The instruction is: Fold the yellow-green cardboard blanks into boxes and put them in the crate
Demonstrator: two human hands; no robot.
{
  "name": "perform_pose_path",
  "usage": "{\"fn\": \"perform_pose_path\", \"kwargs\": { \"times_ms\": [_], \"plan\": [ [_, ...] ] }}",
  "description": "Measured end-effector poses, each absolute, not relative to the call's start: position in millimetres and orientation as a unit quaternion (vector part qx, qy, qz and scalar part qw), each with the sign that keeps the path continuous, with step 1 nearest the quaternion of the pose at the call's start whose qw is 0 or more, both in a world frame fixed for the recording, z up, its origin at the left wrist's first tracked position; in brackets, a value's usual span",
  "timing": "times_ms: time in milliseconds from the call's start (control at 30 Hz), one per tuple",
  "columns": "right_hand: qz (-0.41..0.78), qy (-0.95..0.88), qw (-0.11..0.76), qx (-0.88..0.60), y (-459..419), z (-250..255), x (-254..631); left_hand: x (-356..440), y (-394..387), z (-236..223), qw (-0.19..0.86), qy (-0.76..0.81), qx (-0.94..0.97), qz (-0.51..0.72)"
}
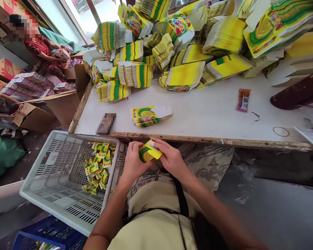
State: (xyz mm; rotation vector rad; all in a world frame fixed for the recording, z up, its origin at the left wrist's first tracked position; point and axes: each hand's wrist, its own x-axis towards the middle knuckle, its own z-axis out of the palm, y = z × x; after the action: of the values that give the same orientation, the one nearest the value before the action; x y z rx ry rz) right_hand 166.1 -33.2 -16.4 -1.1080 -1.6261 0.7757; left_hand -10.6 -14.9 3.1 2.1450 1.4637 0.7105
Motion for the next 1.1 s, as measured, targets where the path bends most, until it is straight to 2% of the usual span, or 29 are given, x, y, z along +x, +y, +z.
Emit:
{"fn": "perform_pose_path", "kwargs": {
  "times_ms": [67, 200, 300, 467, 600, 767, 933, 1033, 1100],
  "plan": [
    [0.315, -0.672, 0.492, -0.455, -32, -17, 168, -14, -15, 6, 0.207, 0.536, 0.778, 0.253],
    [0.302, -0.73, 0.417, -0.45, -34, -18, 161, -18, -13, 9, 0.195, 0.524, 0.782, 0.276],
    [0.272, -0.741, 0.392, -0.472, -34, -20, 160, -20, -9, 14, 0.202, 0.511, 0.793, 0.264],
    [0.268, -0.769, 0.386, -0.433, -24, -14, 178, -26, 0, 22, 0.227, 0.493, 0.809, 0.228],
    [0.295, -0.765, 0.375, -0.433, -19, -8, 179, -27, 2, 20, 0.199, 0.484, 0.823, 0.222],
    [0.323, -0.704, 0.423, -0.47, -17, -14, 153, -32, 3, 16, 0.165, 0.507, 0.818, 0.215],
    [0.299, -0.718, 0.423, -0.465, 13, -8, 151, -102, 14, 31, 0.221, 0.6, 0.759, 0.123],
    [0.2, -0.698, 0.426, -0.54, 52, 1, 166, -161, 19, 43, 0.108, 0.695, 0.709, 0.053],
    [0.146, -0.69, 0.382, -0.597, 77, 2, 175, -185, 19, 46, 0.078, 0.732, 0.674, 0.066]
  ]
}}
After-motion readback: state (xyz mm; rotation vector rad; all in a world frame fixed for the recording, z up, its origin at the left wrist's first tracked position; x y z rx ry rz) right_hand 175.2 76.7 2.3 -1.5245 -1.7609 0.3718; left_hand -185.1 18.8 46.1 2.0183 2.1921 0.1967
